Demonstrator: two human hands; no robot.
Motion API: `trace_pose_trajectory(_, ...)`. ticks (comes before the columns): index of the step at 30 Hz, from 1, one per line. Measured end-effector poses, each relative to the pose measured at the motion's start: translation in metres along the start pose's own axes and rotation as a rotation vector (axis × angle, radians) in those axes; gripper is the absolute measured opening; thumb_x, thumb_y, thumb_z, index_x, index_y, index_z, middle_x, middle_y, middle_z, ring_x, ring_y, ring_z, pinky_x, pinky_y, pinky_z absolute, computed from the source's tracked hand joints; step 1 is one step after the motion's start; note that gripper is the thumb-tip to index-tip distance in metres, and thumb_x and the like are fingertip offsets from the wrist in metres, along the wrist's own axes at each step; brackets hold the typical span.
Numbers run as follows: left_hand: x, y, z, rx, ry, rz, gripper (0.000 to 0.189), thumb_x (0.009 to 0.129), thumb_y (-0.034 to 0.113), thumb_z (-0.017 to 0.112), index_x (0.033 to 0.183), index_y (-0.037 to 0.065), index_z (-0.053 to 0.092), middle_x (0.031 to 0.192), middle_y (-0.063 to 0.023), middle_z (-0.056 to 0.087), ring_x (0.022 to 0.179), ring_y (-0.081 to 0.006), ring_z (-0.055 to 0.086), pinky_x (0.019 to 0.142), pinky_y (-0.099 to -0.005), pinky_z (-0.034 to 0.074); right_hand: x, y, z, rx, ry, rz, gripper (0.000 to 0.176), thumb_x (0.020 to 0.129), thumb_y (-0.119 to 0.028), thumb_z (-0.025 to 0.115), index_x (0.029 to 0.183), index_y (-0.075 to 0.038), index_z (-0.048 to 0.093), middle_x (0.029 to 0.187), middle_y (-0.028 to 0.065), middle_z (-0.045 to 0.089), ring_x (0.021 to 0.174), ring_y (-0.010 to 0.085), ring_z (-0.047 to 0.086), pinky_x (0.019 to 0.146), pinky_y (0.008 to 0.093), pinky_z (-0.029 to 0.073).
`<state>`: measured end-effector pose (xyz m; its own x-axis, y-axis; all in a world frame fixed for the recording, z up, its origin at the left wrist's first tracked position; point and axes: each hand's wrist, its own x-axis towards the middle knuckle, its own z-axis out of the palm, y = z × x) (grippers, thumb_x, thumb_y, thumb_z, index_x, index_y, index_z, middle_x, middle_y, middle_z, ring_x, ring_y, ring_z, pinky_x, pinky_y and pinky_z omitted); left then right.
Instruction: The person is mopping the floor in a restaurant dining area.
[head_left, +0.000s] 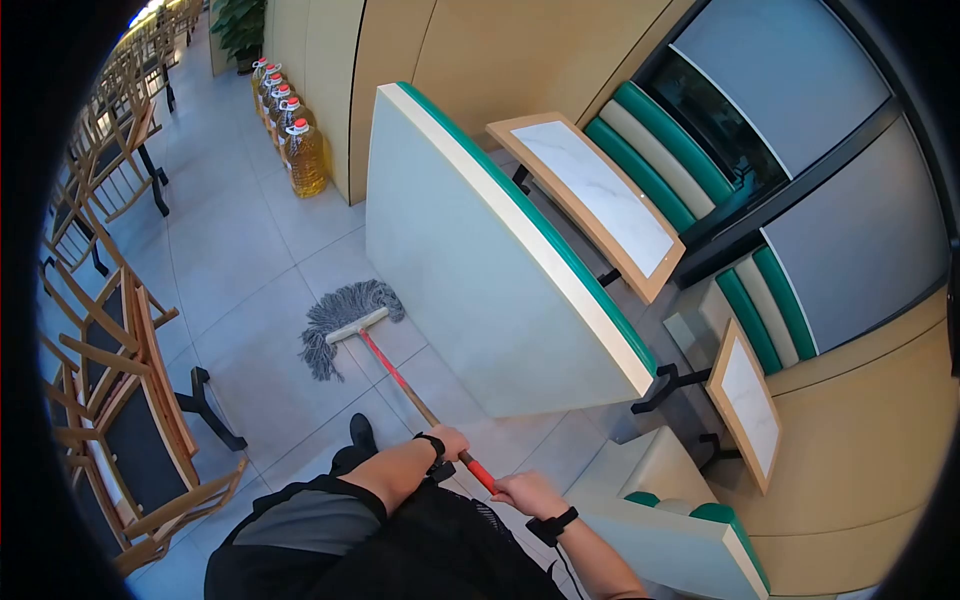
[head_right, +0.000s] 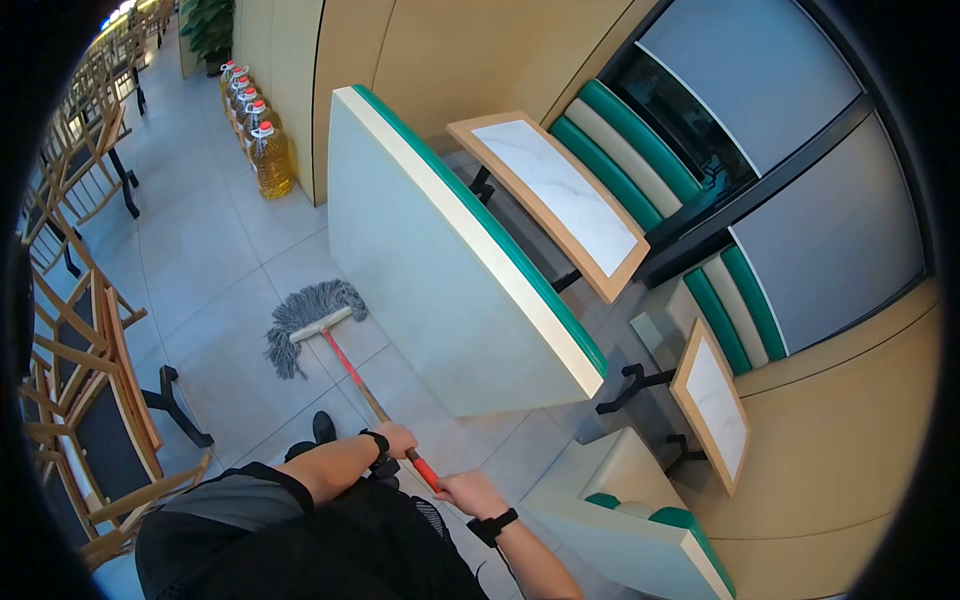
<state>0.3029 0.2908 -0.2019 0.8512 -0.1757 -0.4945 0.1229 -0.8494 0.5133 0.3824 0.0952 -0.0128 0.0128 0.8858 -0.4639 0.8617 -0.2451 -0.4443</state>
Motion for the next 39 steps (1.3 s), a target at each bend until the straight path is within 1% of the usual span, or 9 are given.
trace_pose_trajectory(10,-0.031,-0.055,-0.014,0.027,0.082,-0.275,0.019,0.072,0.025,0.072,0.089,0.018,0.071,0.093,-0.0081,0.068,0.096,-0.0288,0.063,0.079,-0.0402,0.052,0.075,-0.022,0.010,0.021,0.080,-0.040,0.026,0.091,-0.035,0.055,0.090,-0.009,0.060,0.079,0.0134,0.065,0.075,0.0359,0.063,0.064,0.0471,0.047)
trace_pose_trajectory(12,-0.045,-0.064,-0.016,0.160,0.331,-0.289,0.027,0.069,0.032,0.074,0.089,0.016,0.070,0.087,-0.0101,0.066,0.089,-0.0301,0.063,0.076,-0.0426,0.051,0.093,-0.024,0.015,0.048,0.109,-0.046,0.026,0.091,-0.035,0.055,0.090,-0.009,0.060,0.079,0.0142,0.065,0.075,0.0363,0.063,0.063,0.0478,0.047)
trace_pose_trajectory(13,-0.050,-0.068,-0.017,0.174,0.322,-0.290,0.027,0.069,0.032,0.074,0.089,0.016,0.070,0.087,-0.0101,0.066,0.089,-0.0301,0.063,0.076,-0.0426,0.051,0.103,-0.025,0.018,0.032,0.095,-0.037,0.026,0.091,-0.034,0.055,0.091,-0.008,0.060,0.079,0.0152,0.065,0.075,0.0365,0.063,0.064,0.0478,0.047)
trace_pose_trajectory(18,-0.065,-0.050,-0.031,-0.097,0.343,0.155,0.030,0.069,0.037,0.073,0.085,0.012,0.068,0.087,-0.0118,0.066,0.090,-0.0321,0.062,0.076,-0.0438,0.049,0.127,-0.026,0.030,0.066,0.132,0.026,0.024,0.092,-0.032,0.054,0.096,-0.008,0.059,0.086,0.0173,0.066,0.080,0.0379,0.063,0.068,0.0461,0.049)
trace_pose_trajectory(22,-0.078,-0.018,-0.053,-0.126,0.315,0.215,0.030,0.069,0.036,0.070,0.083,0.010,0.065,0.078,-0.0142,0.066,0.080,-0.0379,0.062,0.068,-0.0472,0.049,0.116,-0.037,0.025,0.115,0.220,0.048,0.021,0.092,-0.027,0.053,0.094,-0.007,0.058,0.086,0.0171,0.066,0.080,0.0376,0.063,0.068,0.0464,0.049)
trace_pose_trajectory(26,-0.085,0.010,-0.054,-0.063,0.289,0.164,0.025,0.070,0.032,0.068,0.083,0.012,0.066,0.080,-0.0142,0.067,0.080,-0.0374,0.063,0.070,-0.0475,0.050,0.091,-0.039,0.029,0.092,0.347,0.003,0.020,0.091,-0.024,0.052,0.089,-0.006,0.059,0.084,0.0178,0.065,0.079,0.0382,0.062,0.068,0.0475,0.048)
trace_pose_trajectory(32,-0.077,0.073,-0.042,-0.061,0.252,0.316,0.026,0.071,0.034,0.067,0.080,0.010,0.065,0.078,-0.0146,0.066,0.078,-0.0385,0.062,0.066,-0.0478,0.049,0.020,-0.027,0.055,0.235,0.498,0.019,0.021,0.089,-0.027,0.057,0.086,-0.007,0.061,0.082,0.0141,0.066,0.077,0.0360,0.062,0.066,0.0441,0.049)
trace_pose_trajectory(37,-0.056,0.120,-0.016,-0.104,0.016,0.549,0.038,0.070,0.047,0.072,0.072,0.010,0.065,0.070,-0.0139,0.065,0.070,-0.0378,0.061,0.062,-0.0463,0.047,-0.029,-0.006,0.050,0.213,0.178,0.082,0.023,0.086,-0.033,0.059,0.090,-0.012,0.069,0.079,0.0117,0.067,0.074,0.0341,0.063,0.065,0.0428,0.049)
trace_pose_trajectory(39,-0.052,0.130,-0.004,-0.135,-0.018,0.594,0.047,0.073,0.054,0.072,0.068,0.009,0.061,0.062,-0.0118,0.061,0.061,-0.0359,0.057,0.058,-0.0448,0.044,-0.031,0.003,0.047,0.079,-0.095,0.030,0.024,0.086,-0.034,0.057,0.089,-0.013,0.070,0.079,0.0129,0.067,0.073,0.0340,0.064,0.064,0.0436,0.049)
